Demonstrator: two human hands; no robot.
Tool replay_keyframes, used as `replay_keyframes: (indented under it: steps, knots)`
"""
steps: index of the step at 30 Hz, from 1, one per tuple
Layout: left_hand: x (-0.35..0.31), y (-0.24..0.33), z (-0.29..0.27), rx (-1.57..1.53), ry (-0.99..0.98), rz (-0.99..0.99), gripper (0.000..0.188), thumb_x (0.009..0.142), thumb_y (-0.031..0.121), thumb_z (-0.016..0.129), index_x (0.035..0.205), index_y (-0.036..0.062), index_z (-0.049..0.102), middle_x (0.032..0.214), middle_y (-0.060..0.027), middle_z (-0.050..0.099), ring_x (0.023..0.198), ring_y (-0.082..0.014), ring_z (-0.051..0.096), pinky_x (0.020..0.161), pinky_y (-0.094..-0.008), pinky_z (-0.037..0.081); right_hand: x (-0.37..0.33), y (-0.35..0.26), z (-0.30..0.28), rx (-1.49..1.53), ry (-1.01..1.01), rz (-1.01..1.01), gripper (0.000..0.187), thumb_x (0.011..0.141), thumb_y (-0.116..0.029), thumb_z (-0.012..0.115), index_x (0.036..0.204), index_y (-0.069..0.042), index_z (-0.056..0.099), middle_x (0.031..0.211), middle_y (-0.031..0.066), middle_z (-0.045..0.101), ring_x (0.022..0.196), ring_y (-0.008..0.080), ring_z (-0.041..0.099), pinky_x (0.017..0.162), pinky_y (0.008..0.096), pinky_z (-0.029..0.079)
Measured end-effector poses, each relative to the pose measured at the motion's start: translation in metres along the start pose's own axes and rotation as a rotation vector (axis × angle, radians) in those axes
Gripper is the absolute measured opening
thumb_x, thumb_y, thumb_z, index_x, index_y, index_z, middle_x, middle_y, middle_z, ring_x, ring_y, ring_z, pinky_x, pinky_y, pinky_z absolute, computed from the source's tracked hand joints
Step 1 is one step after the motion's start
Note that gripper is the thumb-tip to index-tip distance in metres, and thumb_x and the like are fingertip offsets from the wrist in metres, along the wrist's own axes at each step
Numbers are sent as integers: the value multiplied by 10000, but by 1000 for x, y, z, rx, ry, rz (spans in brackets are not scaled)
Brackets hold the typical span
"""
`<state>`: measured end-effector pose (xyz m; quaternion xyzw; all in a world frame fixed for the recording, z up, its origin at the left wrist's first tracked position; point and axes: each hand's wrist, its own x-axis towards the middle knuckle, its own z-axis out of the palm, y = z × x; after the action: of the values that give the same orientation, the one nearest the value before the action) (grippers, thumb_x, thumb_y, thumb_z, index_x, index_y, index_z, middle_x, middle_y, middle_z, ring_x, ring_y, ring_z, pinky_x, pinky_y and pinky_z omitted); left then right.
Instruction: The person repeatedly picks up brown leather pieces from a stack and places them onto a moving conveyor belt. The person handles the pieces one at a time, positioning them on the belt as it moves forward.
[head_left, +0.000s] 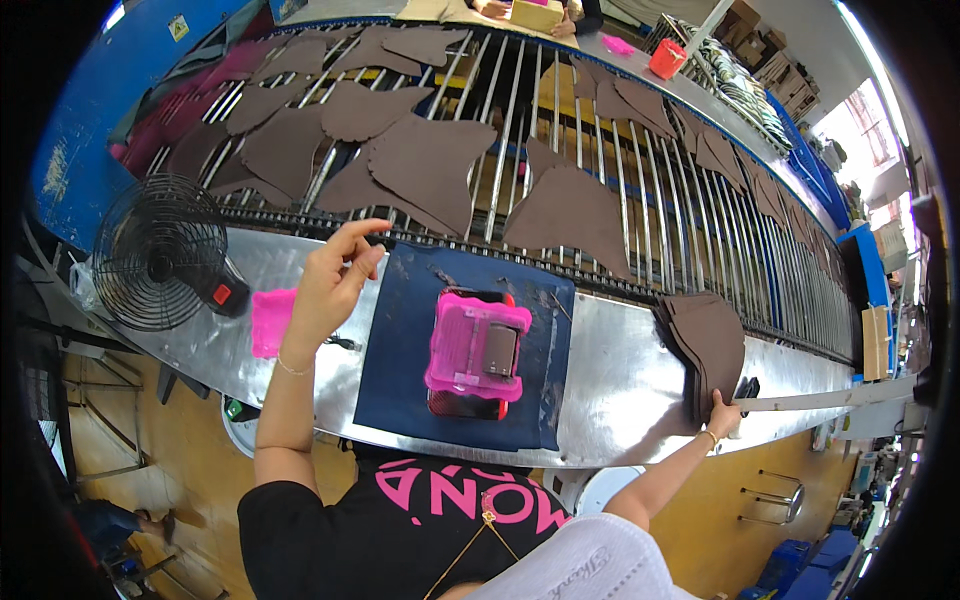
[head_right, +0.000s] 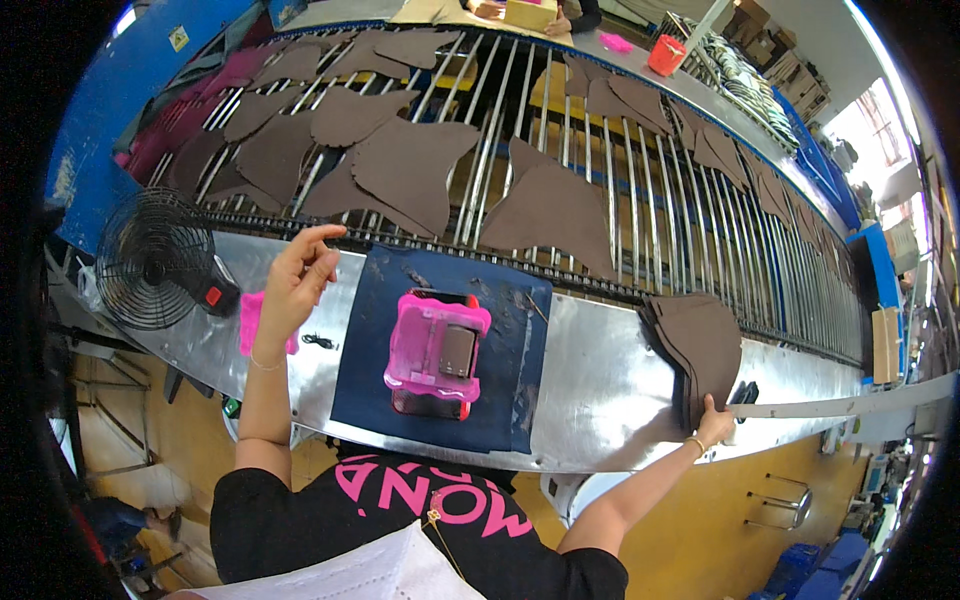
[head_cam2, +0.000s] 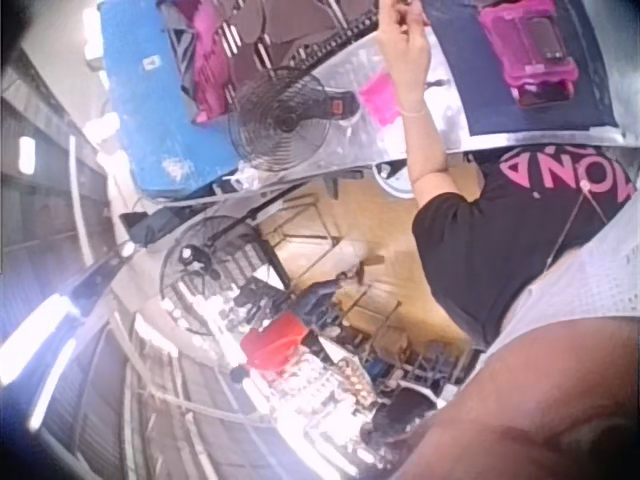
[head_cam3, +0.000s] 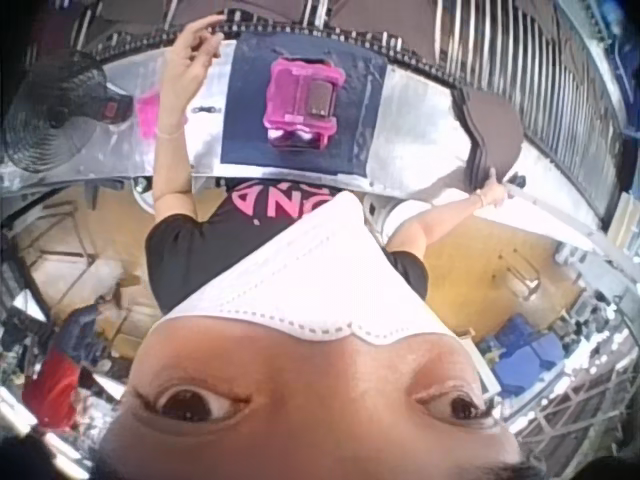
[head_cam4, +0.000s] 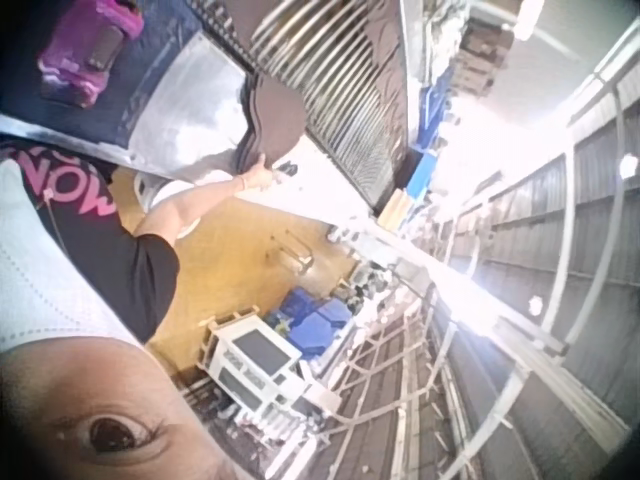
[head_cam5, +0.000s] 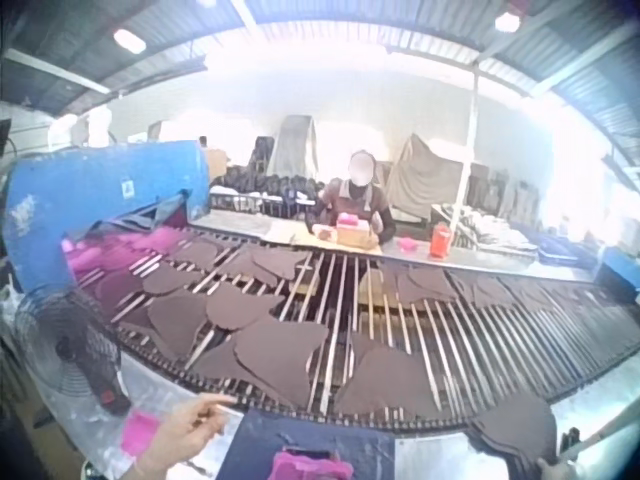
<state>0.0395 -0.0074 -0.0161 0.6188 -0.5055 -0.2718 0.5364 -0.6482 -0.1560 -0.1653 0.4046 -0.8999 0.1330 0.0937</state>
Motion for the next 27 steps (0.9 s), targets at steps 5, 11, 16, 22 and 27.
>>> replay_keyframes:
  steps: [5,11,16,22,27]
  knots:
    - [0,-3,-4,23,13,-5,219,897,86,585,1111,42,605,632,12,469,617,-66,485,539,-208,363,-16,-22,-22,296,-109,73,426,883,-210,610,1225,32,534,889,204,661,649,266,662,497,348,522]
    - [-1,-4,-5,-11,3,-54,203,900,103,595,1093,50,627,656,29,481,594,-39,441,495,-189,316,-29,-49,-55,390,-122,32,338,952,-144,454,1275,-53,493,732,140,643,454,175,599,394,274,451]
    - [-1,-9,-1,-36,15,-32,194,899,100,598,1083,48,632,675,34,486,602,-35,429,499,-186,309,-30,-55,-73,588,-34,-4,324,977,-172,435,1276,-62,495,785,134,638,504,160,624,421,248,453]
    - [3,-3,4,-12,-12,-32,192,888,104,615,1070,45,639,665,34,482,600,-36,431,500,-190,300,-44,-80,-116,1100,-27,-56,351,978,-217,481,1278,-35,483,879,98,627,574,148,635,444,220,462]
    - [12,7,19,-37,-110,26,227,884,120,624,1095,37,632,840,-11,540,665,-50,490,510,-183,419,-85,-138,-155,1416,-76,-206,299,958,-192,526,1194,-9,504,909,83,612,572,156,628,485,222,511]
